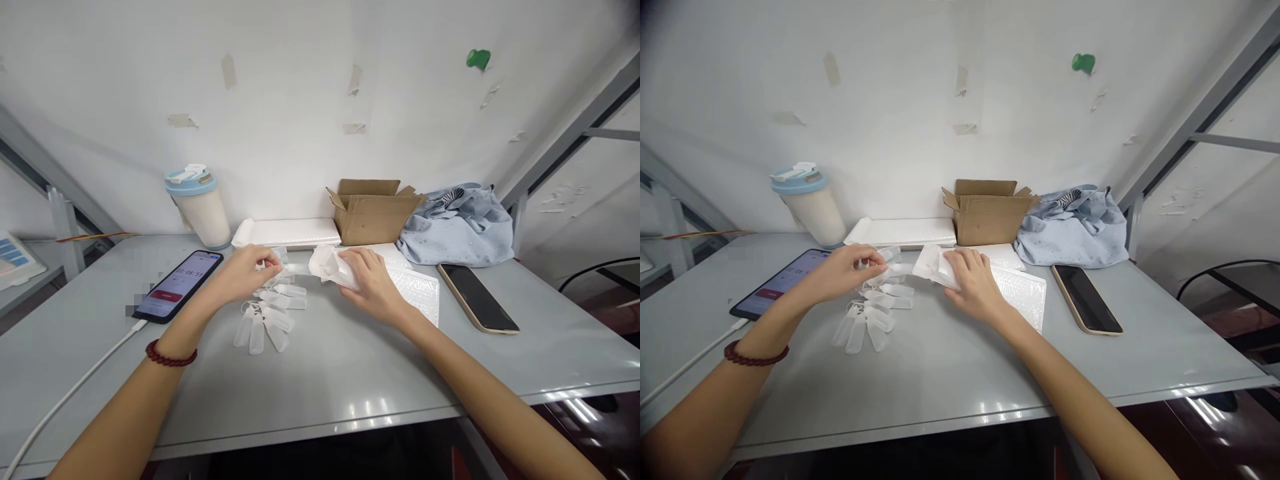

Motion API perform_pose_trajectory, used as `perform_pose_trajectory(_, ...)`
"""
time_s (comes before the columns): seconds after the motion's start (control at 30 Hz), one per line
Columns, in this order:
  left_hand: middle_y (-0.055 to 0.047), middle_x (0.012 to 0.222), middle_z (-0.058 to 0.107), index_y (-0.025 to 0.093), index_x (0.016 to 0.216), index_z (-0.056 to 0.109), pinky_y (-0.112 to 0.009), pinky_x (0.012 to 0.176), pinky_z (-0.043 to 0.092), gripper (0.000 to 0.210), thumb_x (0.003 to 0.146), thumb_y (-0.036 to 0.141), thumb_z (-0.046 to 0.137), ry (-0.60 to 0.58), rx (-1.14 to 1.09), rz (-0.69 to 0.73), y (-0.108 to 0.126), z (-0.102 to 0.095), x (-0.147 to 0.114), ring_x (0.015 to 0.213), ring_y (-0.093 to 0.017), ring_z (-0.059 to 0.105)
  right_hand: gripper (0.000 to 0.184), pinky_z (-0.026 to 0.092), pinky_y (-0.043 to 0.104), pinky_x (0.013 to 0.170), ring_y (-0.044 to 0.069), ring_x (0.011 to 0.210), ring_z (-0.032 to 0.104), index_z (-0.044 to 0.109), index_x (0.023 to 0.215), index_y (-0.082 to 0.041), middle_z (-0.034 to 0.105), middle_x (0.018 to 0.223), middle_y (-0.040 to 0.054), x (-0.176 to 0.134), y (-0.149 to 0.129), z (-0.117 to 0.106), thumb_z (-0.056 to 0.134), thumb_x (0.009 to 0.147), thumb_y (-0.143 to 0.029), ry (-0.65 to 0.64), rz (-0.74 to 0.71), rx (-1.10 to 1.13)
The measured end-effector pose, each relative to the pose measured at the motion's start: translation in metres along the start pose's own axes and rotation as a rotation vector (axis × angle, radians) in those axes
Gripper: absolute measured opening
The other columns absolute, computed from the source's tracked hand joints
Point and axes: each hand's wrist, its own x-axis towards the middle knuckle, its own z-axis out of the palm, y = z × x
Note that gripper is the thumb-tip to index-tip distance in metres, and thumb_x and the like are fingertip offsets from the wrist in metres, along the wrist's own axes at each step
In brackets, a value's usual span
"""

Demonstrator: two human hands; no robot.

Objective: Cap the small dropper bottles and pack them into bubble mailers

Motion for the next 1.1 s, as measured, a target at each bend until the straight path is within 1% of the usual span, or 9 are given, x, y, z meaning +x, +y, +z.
perform_pose_trajectory(0.17, -0.002, 0.072, 0.064, 0.021, 0.069, 0.065, -0.027, 0.059, 0.037, 0.024, 0.075, 0.042, 0.057, 0.159, -0.119, -0.091, 0.005, -0.014, -0.004, 0.064, -0.016, 0.05, 0.05, 0.037, 0.047, 0.09, 0.031, 0.111, 0.045, 0.042, 0.124, -0.016, 0.051, 0.121, 0.0161, 0.0, -0.001, -0.001, 0.057, 0.077, -0.023, -0.022, 0.005, 0.0)
perform_pose_trajectory(0.27, -0.001, 0.067, 0.063, 0.02, 0.067, 0.065, -0.026, 0.06, 0.037, 0.024, 0.073, 0.042, 0.059, 0.193, -0.179, -0.092, 0.009, -0.015, -0.005, 0.061, -0.015, 0.048, 0.051, 0.037, 0.046, 0.09, 0.031, 0.111, 0.045, 0.042, 0.124, -0.016, 0.05, 0.121, 0.0163, 0.0, -0.001, 0.0, 0.057, 0.075, -0.021, -0.021, -0.005, 0.004)
perform_pose_trajectory(0.47, 0.0, 0.065, 0.06, 0.018, 0.069, 0.067, -0.025, 0.055, 0.035, 0.023, 0.075, 0.04, 0.062, 0.031, -0.352, -0.075, 0.021, 0.003, -0.005, 0.058, -0.013, 0.045, 0.049, 0.039, 0.045, 0.09, 0.028, 0.109, 0.048, 0.042, 0.123, -0.02, 0.053, 0.115, 0.0128, -0.002, -0.011, -0.002, 0.056, 0.075, -0.019, 0.037, -0.072, 0.107)
perform_pose_trajectory(0.57, 0.0, 0.067, 0.061, 0.019, 0.074, 0.072, -0.026, 0.058, 0.036, 0.019, 0.077, 0.036, 0.063, -0.029, -0.409, -0.002, 0.028, 0.018, -0.007, 0.062, -0.013, 0.046, 0.049, 0.041, 0.043, 0.087, 0.027, 0.104, 0.05, 0.042, 0.12, -0.02, 0.053, 0.111, 0.0121, -0.004, -0.021, -0.003, 0.056, 0.074, -0.017, 0.085, -0.146, 0.156)
perform_pose_trajectory(0.7, -0.002, 0.072, 0.053, 0.025, 0.077, 0.076, -0.029, 0.069, 0.04, 0.017, 0.08, 0.034, 0.062, 0.106, -0.23, 0.165, 0.038, 0.035, -0.015, 0.075, -0.017, 0.045, 0.051, 0.042, 0.042, 0.082, 0.026, 0.099, 0.051, 0.041, 0.12, -0.019, 0.052, 0.108, 0.012, -0.006, -0.03, -0.004, 0.055, 0.071, -0.014, 0.119, -0.223, 0.156)
perform_pose_trajectory(0.8, -0.004, 0.077, 0.046, 0.023, 0.066, 0.073, -0.033, 0.075, 0.04, 0.032, 0.086, 0.037, 0.053, 0.135, -0.033, 0.269, 0.043, 0.04, -0.019, 0.082, -0.019, 0.041, 0.051, 0.042, 0.042, 0.081, 0.027, 0.099, 0.05, 0.041, 0.12, -0.019, 0.052, 0.108, 0.0122, -0.006, -0.029, -0.002, 0.055, 0.071, -0.014, 0.118, -0.223, 0.146)
perform_pose_trajectory(0.9, -0.004, 0.08, 0.046, 0.022, 0.069, 0.072, -0.034, 0.078, 0.041, 0.04, 0.091, 0.039, 0.043, 0.132, -0.02, 0.232, 0.04, 0.03, -0.018, 0.084, -0.019, 0.041, 0.051, 0.042, 0.042, 0.08, 0.027, 0.099, 0.05, 0.041, 0.12, -0.019, 0.052, 0.108, 0.0123, -0.005, -0.025, -0.002, 0.055, 0.071, -0.013, 0.122, -0.209, 0.128)
perform_pose_trajectory(1.0, -0.002, 0.079, 0.052, 0.023, 0.084, 0.073, -0.031, 0.077, 0.04, 0.036, 0.091, 0.04, 0.042, 0.141, -0.113, 0.11, 0.029, 0.006, -0.015, 0.082, -0.018, 0.046, 0.051, 0.041, 0.041, 0.08, 0.027, 0.099, 0.05, 0.041, 0.12, -0.019, 0.052, 0.109, 0.0131, -0.003, -0.019, -0.001, 0.055, 0.071, -0.013, 0.131, -0.183, 0.102)
perform_pose_trajectory(1.1, 0.001, 0.07, 0.056, 0.023, 0.082, 0.071, -0.025, 0.062, 0.038, 0.028, 0.084, 0.043, 0.052, -0.131, -0.139, 0.033, 0.018, -0.018, -0.015, 0.068, -0.015, 0.048, 0.051, 0.041, 0.042, 0.081, 0.028, 0.099, 0.049, 0.041, 0.121, -0.02, 0.052, 0.111, 0.0132, -0.003, -0.014, -0.001, 0.056, 0.072, -0.014, 0.121, -0.144, 0.085)
